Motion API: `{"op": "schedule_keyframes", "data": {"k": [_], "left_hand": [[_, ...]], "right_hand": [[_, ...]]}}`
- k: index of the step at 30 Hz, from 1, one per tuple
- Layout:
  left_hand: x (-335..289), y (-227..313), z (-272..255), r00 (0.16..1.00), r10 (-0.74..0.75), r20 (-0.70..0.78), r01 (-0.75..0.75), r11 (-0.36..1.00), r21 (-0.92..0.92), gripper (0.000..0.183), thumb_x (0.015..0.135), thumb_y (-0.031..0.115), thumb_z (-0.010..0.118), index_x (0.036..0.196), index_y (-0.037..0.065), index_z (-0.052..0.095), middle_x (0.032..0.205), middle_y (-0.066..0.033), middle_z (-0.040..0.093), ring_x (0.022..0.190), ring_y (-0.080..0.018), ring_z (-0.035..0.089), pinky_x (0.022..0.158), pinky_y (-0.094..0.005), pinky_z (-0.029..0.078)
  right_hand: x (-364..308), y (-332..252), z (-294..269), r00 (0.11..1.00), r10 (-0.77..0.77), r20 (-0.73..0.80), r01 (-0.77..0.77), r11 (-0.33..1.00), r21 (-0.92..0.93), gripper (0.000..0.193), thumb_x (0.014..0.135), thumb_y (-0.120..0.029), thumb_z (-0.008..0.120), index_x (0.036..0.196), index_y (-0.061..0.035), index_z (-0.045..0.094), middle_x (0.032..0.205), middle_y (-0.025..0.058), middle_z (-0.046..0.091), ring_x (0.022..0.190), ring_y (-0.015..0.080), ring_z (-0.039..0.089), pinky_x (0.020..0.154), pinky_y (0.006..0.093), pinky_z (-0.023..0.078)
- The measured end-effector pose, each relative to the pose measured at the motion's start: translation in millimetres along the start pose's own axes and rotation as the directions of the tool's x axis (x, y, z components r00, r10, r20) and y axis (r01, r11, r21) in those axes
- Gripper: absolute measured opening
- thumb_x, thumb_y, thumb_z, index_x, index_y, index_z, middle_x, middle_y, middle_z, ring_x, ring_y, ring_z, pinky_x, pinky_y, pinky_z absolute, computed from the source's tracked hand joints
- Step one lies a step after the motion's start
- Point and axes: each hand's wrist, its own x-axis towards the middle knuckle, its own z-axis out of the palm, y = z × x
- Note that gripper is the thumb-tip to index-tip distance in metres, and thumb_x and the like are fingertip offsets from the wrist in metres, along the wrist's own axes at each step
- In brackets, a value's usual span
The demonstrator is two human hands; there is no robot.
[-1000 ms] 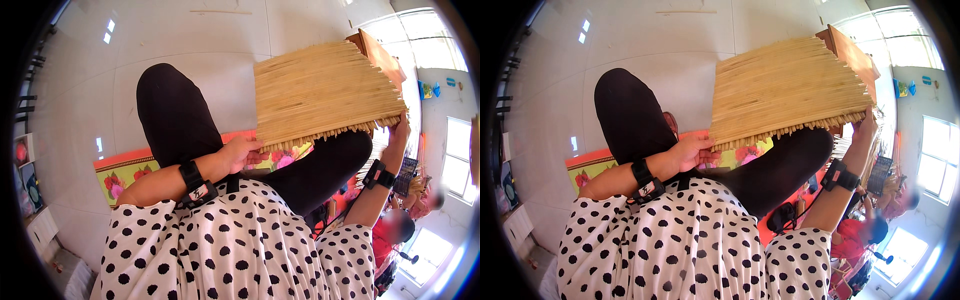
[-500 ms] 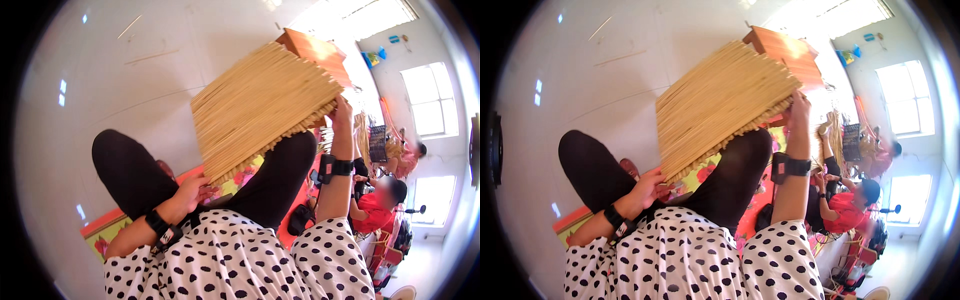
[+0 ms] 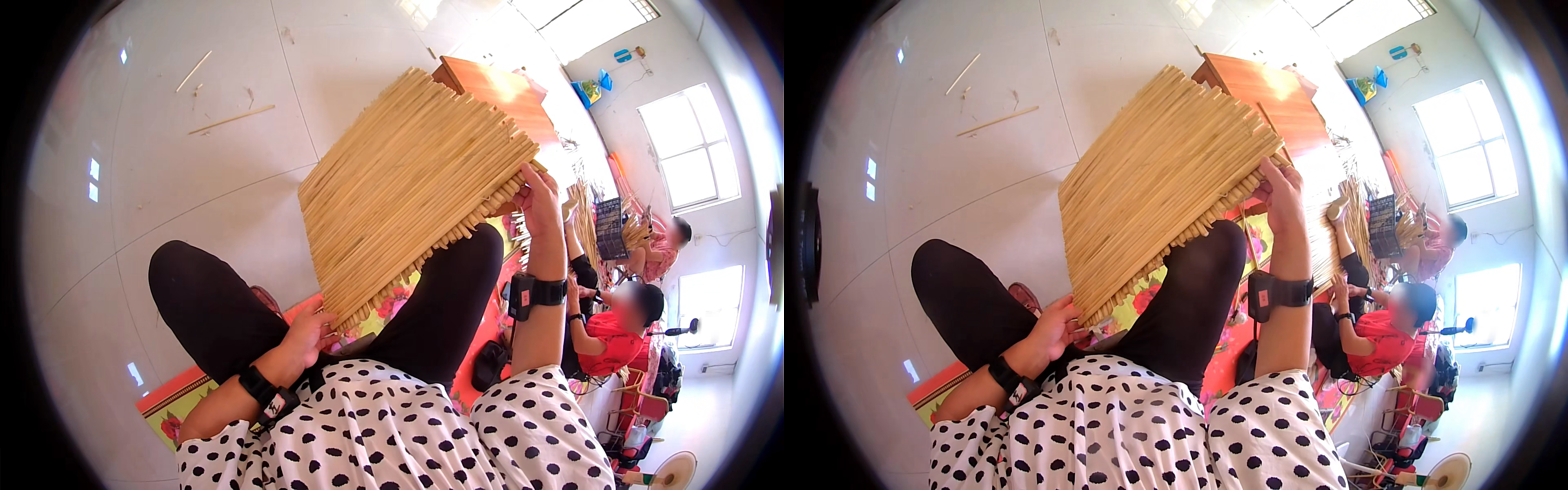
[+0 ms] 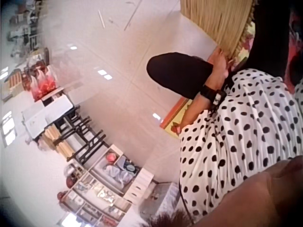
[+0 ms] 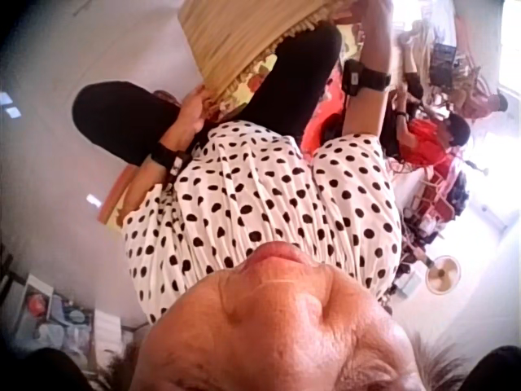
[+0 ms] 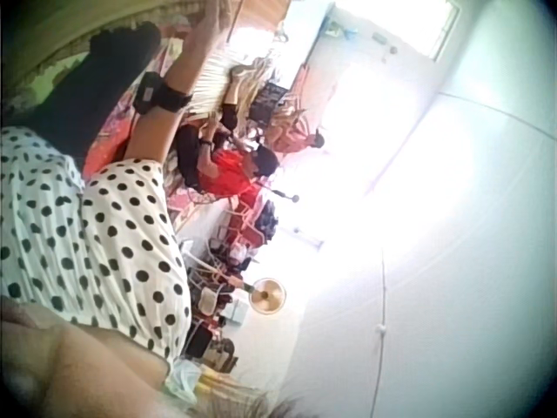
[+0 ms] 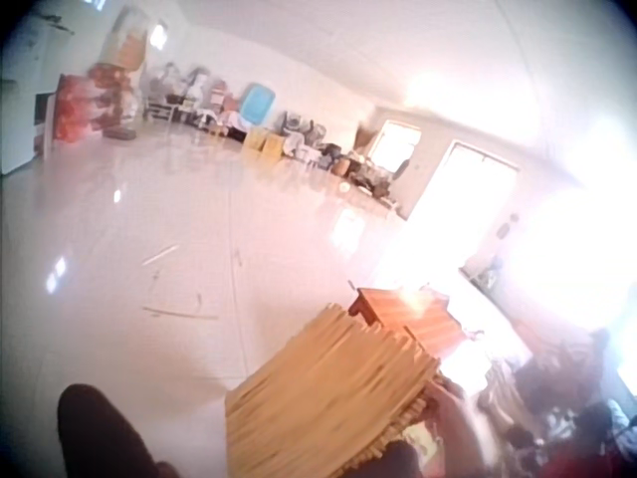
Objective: The person sits on a floral mat and weaves a bundle of bamboo strips using white string. They repeatedly wrap and tie the string around the bundle, adjusting the alignment of the strips throughout the process.
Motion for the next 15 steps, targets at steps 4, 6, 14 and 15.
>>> {"op": "schedule_keyframes", "data": {"k": [4, 6, 14, 15], "left_hand": [[1.7, -2.2, -2.1, 1.0, -0.007, 0.01, 0.007, 1.0, -0.011, 0.05, 0.093, 0.012, 0.055, 0.142, 0.014, 0.044, 0.122, -0.0031, 0.065, 0.099, -0.0185, 0.066, 0.079, -0.034, 0.053], [3.4, -3.1, -2.4, 1.0, 0.003, 0.025, -0.003, 1.0, -0.007, 0.051, 0.093, 0.011, 0.055, 0.143, 0.014, 0.044, 0.122, -0.0036, 0.064, 0.098, -0.0185, 0.066, 0.08, -0.0355, 0.053], [-5.7, -2.6, 8.9, 1.0, -0.014, -0.014, 0.014, 1.0, 0.013, 0.05, 0.092, 0.008, 0.058, 0.14, 0.013, 0.045, 0.113, -0.0064, 0.063, 0.094, -0.0168, 0.064, 0.073, -0.0317, 0.053], [-6.3, -4.0, 9.1, 1.0, -0.004, -0.008, 0.004, 1.0, 0.009, 0.051, 0.091, 0.008, 0.058, 0.14, 0.013, 0.045, 0.112, -0.0067, 0.064, 0.092, -0.0166, 0.064, 0.072, -0.0311, 0.053]], "right_hand": [[-5.8, -3.3, 3.9, 0.997, -0.021, 0.078, 0.017, 0.998, 0.055, 0.03, 0.101, -0.018, 0.055, 0.122, 0.0042, 0.056, 0.106, 0.0125, 0.068, 0.088, 0.0187, 0.071, 0.076, 0.0314, 0.06], [-9.7, -7.2, 6.8, 0.996, -0.012, 0.087, 0.007, 0.998, 0.058, 0.03, 0.101, -0.017, 0.055, 0.122, 0.0041, 0.056, 0.106, 0.0119, 0.069, 0.088, 0.0192, 0.071, 0.078, 0.0325, 0.06], [-14.7, -5.1, 12.8, 0.991, -0.073, 0.107, 0.063, 0.994, 0.094, 0.027, 0.1, -0.017, 0.055, 0.119, 0.0024, 0.057, 0.104, 0.011, 0.068, 0.087, 0.018, 0.069, 0.076, 0.0323, 0.058], [-13.2, -3.5, 12.5, 0.99, -0.089, 0.111, 0.076, 0.99, 0.117, 0.026, 0.099, -0.016, 0.056, 0.117, 0.0021, 0.057, 0.101, 0.0109, 0.068, 0.086, 0.0173, 0.069, 0.075, 0.031, 0.058]]}}
